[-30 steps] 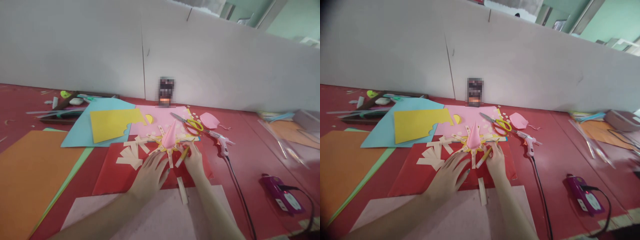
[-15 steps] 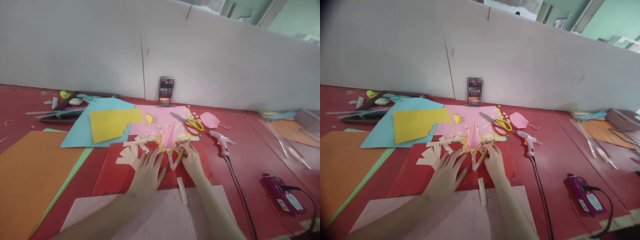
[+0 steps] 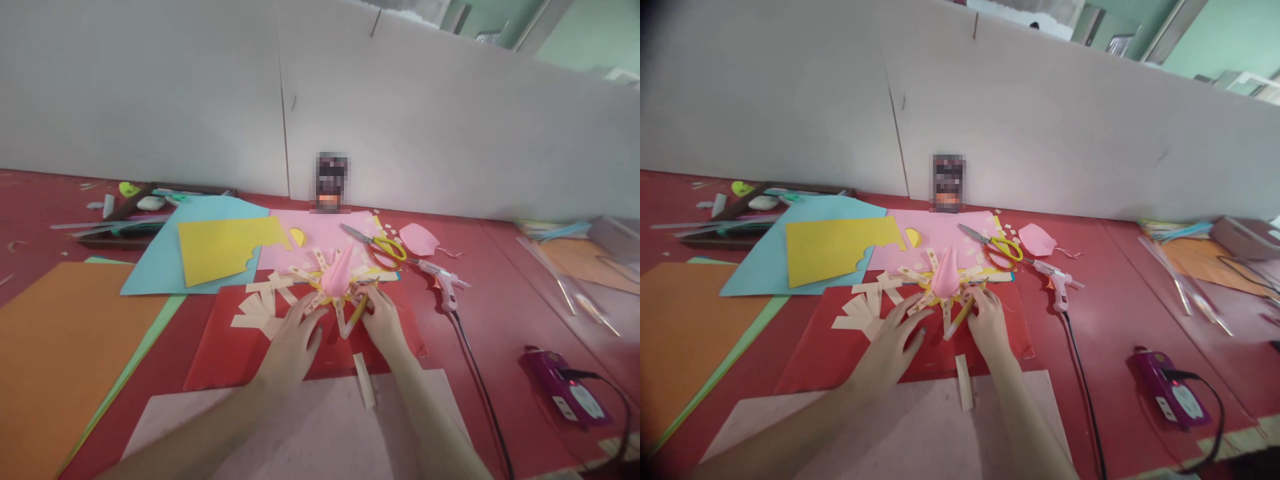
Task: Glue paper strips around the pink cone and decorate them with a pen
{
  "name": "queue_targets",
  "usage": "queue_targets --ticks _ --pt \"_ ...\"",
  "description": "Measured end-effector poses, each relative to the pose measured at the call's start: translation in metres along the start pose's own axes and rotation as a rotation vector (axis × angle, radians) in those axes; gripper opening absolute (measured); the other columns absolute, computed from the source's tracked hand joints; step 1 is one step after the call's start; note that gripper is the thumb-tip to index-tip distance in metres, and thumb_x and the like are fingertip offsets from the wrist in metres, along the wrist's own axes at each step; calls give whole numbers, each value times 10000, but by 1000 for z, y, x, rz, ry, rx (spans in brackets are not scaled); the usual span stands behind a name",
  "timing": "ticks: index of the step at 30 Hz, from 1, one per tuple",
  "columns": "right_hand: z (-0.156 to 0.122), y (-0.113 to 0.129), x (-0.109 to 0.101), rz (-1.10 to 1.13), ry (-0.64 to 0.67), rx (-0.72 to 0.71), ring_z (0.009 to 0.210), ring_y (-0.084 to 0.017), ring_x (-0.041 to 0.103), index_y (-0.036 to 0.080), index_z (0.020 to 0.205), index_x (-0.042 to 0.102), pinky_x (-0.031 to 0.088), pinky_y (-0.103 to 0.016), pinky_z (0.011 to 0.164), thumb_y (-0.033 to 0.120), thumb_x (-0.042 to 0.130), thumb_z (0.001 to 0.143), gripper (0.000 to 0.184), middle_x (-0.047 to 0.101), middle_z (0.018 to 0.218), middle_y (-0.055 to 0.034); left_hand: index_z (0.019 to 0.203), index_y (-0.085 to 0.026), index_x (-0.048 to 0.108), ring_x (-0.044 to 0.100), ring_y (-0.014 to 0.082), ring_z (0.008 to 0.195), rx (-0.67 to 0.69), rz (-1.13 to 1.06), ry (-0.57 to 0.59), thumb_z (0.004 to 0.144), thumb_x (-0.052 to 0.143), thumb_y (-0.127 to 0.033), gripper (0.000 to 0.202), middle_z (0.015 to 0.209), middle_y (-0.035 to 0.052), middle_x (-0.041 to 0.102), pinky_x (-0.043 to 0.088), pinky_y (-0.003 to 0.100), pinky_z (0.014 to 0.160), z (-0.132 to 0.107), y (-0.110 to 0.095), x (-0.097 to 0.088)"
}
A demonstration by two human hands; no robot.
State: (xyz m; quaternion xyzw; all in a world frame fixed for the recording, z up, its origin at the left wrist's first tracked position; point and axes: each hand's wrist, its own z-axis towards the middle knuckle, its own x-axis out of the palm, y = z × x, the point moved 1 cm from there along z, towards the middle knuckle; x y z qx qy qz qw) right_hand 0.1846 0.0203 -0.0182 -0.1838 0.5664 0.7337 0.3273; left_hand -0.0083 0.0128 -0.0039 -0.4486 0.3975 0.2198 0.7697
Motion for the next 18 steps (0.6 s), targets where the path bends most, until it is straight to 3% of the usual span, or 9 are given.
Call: queue_targets --ticks 5,11,18 --pt "0 -2 1 -9 -17 -22 900 -214 580 240 814 574 430 -339 781 168 474 751 139 662 949 -30 1071 -265 567 436 189 1213 -124 -233 -51 824 392 -101 344 1280 31 484 415 406 980 4 7 -2" --pt "-2 -1 0 -21 -8 -35 913 -212 574 239 824 576 426 -335 779 144 473 743 162 652 961 -28 1051 -253 591 501 165 1148 -113 -335 -76 827 337 -81 380 1219 26 549 412 400 984 7 7 -3" --pt "-1 1 0 -39 4 -43 921 -222 566 241 831 573 419 -354 792 163 489 761 134 658 945 -31 886 -255 639 527 168 1106 -113 -366 -141 815 325 -60 376 1170 17 567 439 398 945 7 8 -6"
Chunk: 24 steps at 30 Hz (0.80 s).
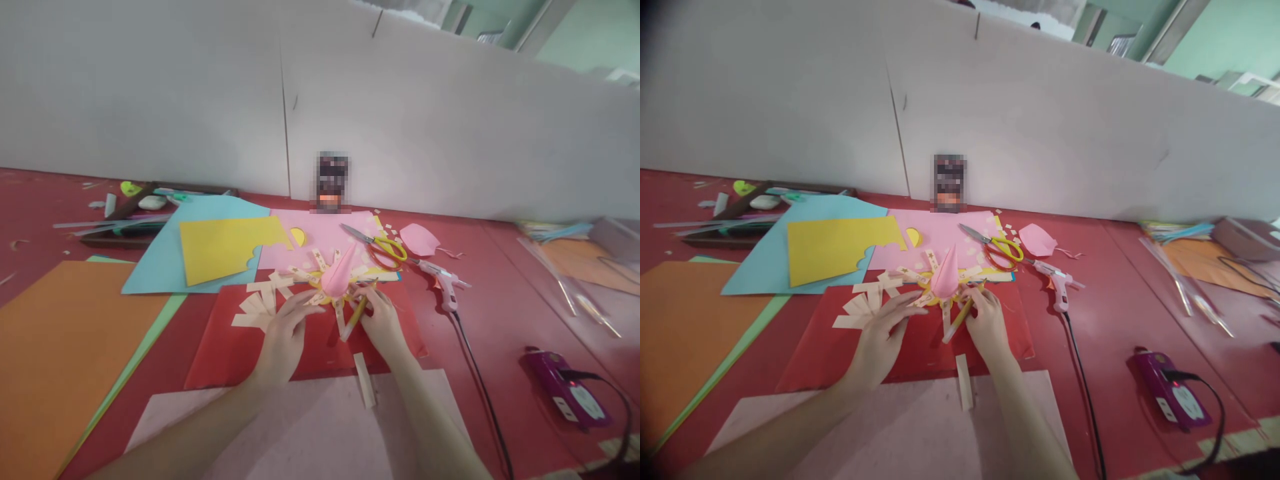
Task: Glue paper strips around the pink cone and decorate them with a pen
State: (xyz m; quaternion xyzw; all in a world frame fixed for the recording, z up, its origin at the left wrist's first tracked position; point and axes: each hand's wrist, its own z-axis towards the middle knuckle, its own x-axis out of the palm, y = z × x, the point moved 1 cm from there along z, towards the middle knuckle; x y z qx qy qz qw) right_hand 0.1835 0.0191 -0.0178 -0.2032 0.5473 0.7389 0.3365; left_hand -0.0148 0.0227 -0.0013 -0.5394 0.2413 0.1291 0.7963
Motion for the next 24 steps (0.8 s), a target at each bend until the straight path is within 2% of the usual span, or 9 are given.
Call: queue_targets --ticks 3,7,11,14,17,20,22,24 --pt "0 1 1 6 31 -42 1017 -225 541 245 869 571 401 -375 853 141 490 760 171 657 1007 -28 855 -249 635 505 177 1129 -28 23 -22 795 340 -46 363 1178 20 548 429 403 950 0 0 0" --pt "0 0 1 -13 97 -104 1124 -226 486 243 929 569 373 -400 909 44 427 715 325 633 1095 -25 849 -238 617 482 194 1140 -39 74 -2 765 378 -35 325 1194 27 518 414 426 950 -1 0 1" --pt "0 -2 1 -44 135 -110 1122 -223 471 232 966 566 360 -402 926 -15 367 665 438 618 1126 -25 813 -228 603 469 197 1130 -29 129 82 759 392 -28 296 1167 23 529 386 445 962 -2 0 4" --pt "0 -1 1 -40 133 -102 1065 -225 494 235 970 558 356 -400 924 -3 376 674 421 615 1130 -23 812 -230 598 452 198 1139 -50 177 133 767 406 -39 274 1178 16 524 370 451 974 -3 1 5" --pt "-1 3 -1 30 40 -22 982 -224 537 223 942 538 402 -369 849 86 429 742 265 628 1059 -52 860 -232 594 457 195 1135 -1 249 130 784 406 -45 276 1187 18 524 301 494 1023 -3 0 5" --pt "-3 7 -4 168 -97 130 756 -182 582 210 896 499 443 -294 675 248 460 822 92 634 911 -52 986 -237 578 463 195 1143 118 339 169 783 410 -34 332 1221 27 516 268 516 1040 -5 -5 4" --pt "-4 10 -5 267 -166 201 603 -140 555 209 863 481 422 -249 568 333 456 846 129 616 790 -20 1070 -233 555 477 197 1134 225 400 224 778 417 -29 382 1205 34 536 295 500 1030 -8 -10 5" --pt "-5 14 -7 362 -235 223 571 -124 543 205 811 480 413 -233 553 379 448 854 183 598 716 -4 1111 -215 547 517 196 1083 331 456 262 793 421 -51 379 1152 45 574 352 460 995 -12 -15 7"
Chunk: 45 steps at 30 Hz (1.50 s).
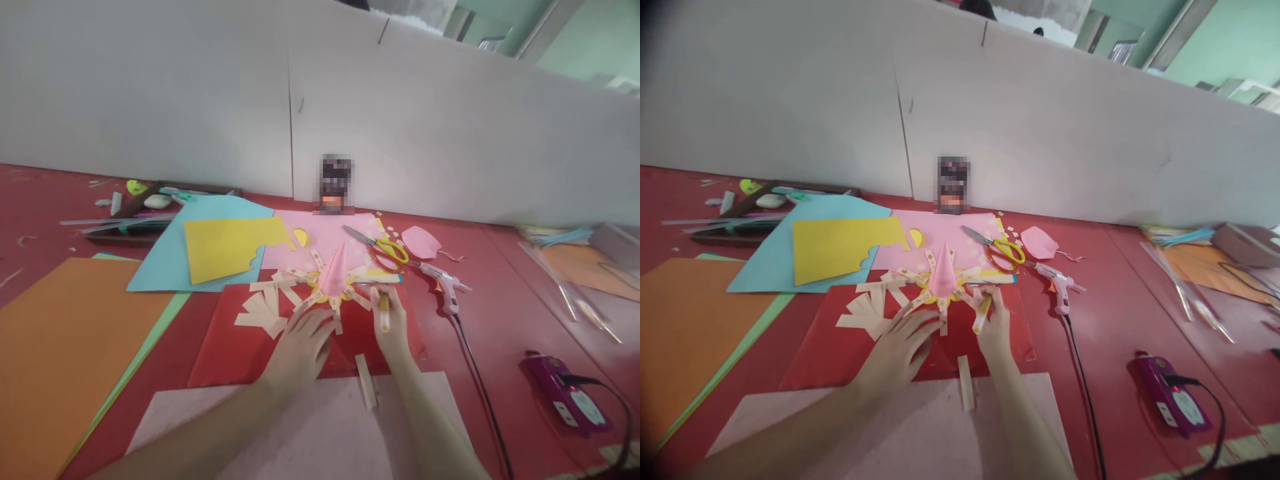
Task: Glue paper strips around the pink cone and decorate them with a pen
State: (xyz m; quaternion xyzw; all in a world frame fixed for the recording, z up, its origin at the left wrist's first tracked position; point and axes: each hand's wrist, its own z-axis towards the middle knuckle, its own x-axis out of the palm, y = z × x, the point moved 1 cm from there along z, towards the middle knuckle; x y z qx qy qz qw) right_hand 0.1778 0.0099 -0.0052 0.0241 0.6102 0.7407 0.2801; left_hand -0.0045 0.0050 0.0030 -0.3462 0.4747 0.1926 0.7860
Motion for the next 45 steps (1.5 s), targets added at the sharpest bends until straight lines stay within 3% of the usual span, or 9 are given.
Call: queue_targets --ticks 3,6,11,16,25,34,37,41,45 --pt "-3 5 1 140 -28 50 577 -129 549 193 802 515 427 -242 588 419 405 872 261 594 633 0 1133 -169 550 556 214 1011 61 131 11 849 417 -154 314 1137 79 596 444 400 877 -3 -11 3" --pt "-8 8 5 236 29 137 444 -108 460 183 903 559 372 -228 458 451 363 881 333 556 552 24 1170 -121 534 563 234 983 59 259 49 882 386 -212 336 1161 100 594 463 377 802 -7 -19 7" --pt "-17 9 15 170 167 133 403 -71 366 172 692 582 301 -212 415 441 510 815 305 457 494 48 1158 -94 550 544 243 998 93 361 106 889 365 -191 341 1208 114 569 441 389 811 -13 -23 15" --pt "-18 4 20 230 153 214 358 -59 276 181 626 532 239 -203 381 480 422 850 390 293 410 88 1183 -73 534 511 271 1060 93 412 91 896 373 -246 372 1243 133 540 415 424 862 -21 -27 19" --pt "-16 7 20 118 174 157 372 -68 319 212 576 378 271 -207 394 452 504 802 353 347 409 88 1091 -99 595 524 236 1054 129 421 56 873 404 -155 296 1129 119 603 396 394 908 -27 -29 22" --pt "-17 7 23 29 200 68 391 -80 347 218 544 378 306 -218 425 393 526 787 334 368 413 81 1080 -96 582 543 229 995 179 426 71 860 343 -77 325 1040 110 625 402 402 883 -25 -31 19" --pt "-17 7 22 47 228 64 397 -81 359 215 552 399 311 -220 427 404 532 784 328 391 427 76 1103 -94 570 555 236 966 140 401 95 871 362 -111 311 1096 117 609 422 402 844 -23 -32 17" --pt "-16 7 19 96 172 120 402 -80 365 219 575 369 326 -216 439 400 501 815 328 386 433 81 1168 -107 530 551 242 969 80 363 99 892 394 -220 328 1186 123 572 432 397 805 -21 -31 16" --pt "-16 5 19 126 172 136 394 -78 363 223 612 361 319 -209 428 405 509 813 309 380 436 92 1181 -88 526 532 242 979 95 406 126 895 386 -228 348 1202 121 567 427 387 810 -21 -31 16"
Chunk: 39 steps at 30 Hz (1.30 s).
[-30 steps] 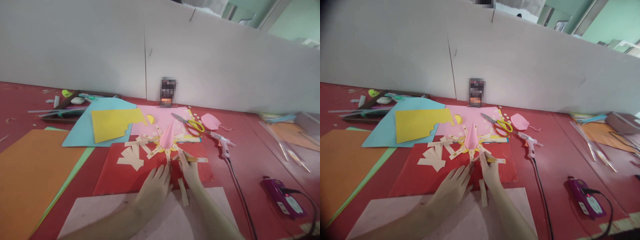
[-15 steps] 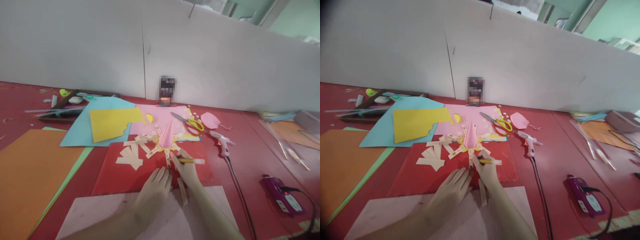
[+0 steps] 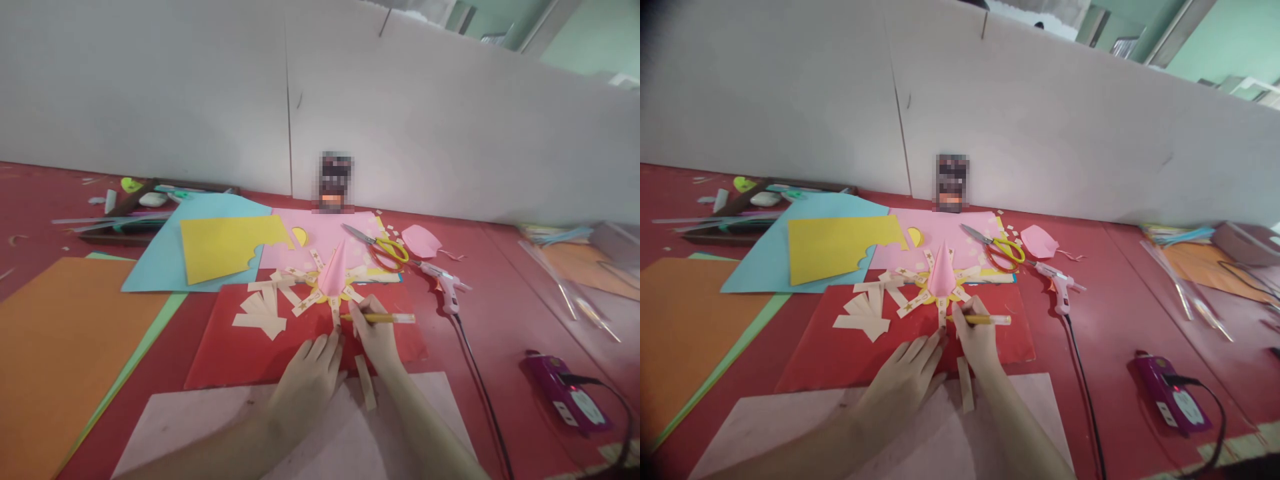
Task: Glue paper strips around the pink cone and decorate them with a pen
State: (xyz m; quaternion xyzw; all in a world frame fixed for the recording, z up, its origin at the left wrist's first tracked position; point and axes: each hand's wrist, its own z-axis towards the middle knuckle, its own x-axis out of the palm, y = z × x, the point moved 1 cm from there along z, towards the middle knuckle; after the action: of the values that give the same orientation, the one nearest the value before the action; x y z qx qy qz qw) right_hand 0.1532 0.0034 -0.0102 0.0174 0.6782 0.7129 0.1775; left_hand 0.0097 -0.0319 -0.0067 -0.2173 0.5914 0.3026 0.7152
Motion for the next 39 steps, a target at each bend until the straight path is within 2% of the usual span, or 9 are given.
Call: queue_targets --ticks 4,13,20,27,31,39 --pt "0 -2 2 -73 -10 -47 386 -73 339 223 563 345 309 -212 424 421 548 775 354 356 420 92 1136 -82 560 535 236 955 28 27 -5 893 376 -197 326 1146 122 595 432 390 809 -1 -2 0" --pt "-1 -3 5 -86 54 -67 409 -82 415 218 578 390 355 -207 440 393 530 782 304 418 441 76 1091 -101 577 551 239 940 28 14 -21 873 355 -111 311 1088 126 607 431 405 811 -1 -2 -2" --pt "0 1 4 -160 -60 -107 389 -77 348 229 557 328 314 -205 414 378 482 793 319 350 395 87 1126 -100 560 551 235 942 29 -3 -18 882 379 -141 307 1118 133 598 434 389 799 -1 -1 1" --pt "0 1 3 -175 -57 -127 401 -78 345 227 552 328 311 -206 422 349 473 789 304 343 411 83 1086 -79 576 560 226 913 76 41 -57 846 402 -87 297 1061 124 622 423 376 805 -2 -2 -2" --pt "0 -1 4 -162 -49 -135 410 -74 337 223 539 332 301 -205 421 354 491 776 314 349 431 79 1088 -89 567 561 223 918 83 23 -25 825 374 -35 331 1051 119 619 420 386 814 -2 -2 -5" --pt "-1 -2 4 -124 -9 -96 391 -68 325 219 520 326 298 -201 406 393 527 757 356 347 416 81 1074 -106 572 560 224 943 82 38 -36 837 365 -47 320 992 104 632 426 390 824 -3 -2 -2"
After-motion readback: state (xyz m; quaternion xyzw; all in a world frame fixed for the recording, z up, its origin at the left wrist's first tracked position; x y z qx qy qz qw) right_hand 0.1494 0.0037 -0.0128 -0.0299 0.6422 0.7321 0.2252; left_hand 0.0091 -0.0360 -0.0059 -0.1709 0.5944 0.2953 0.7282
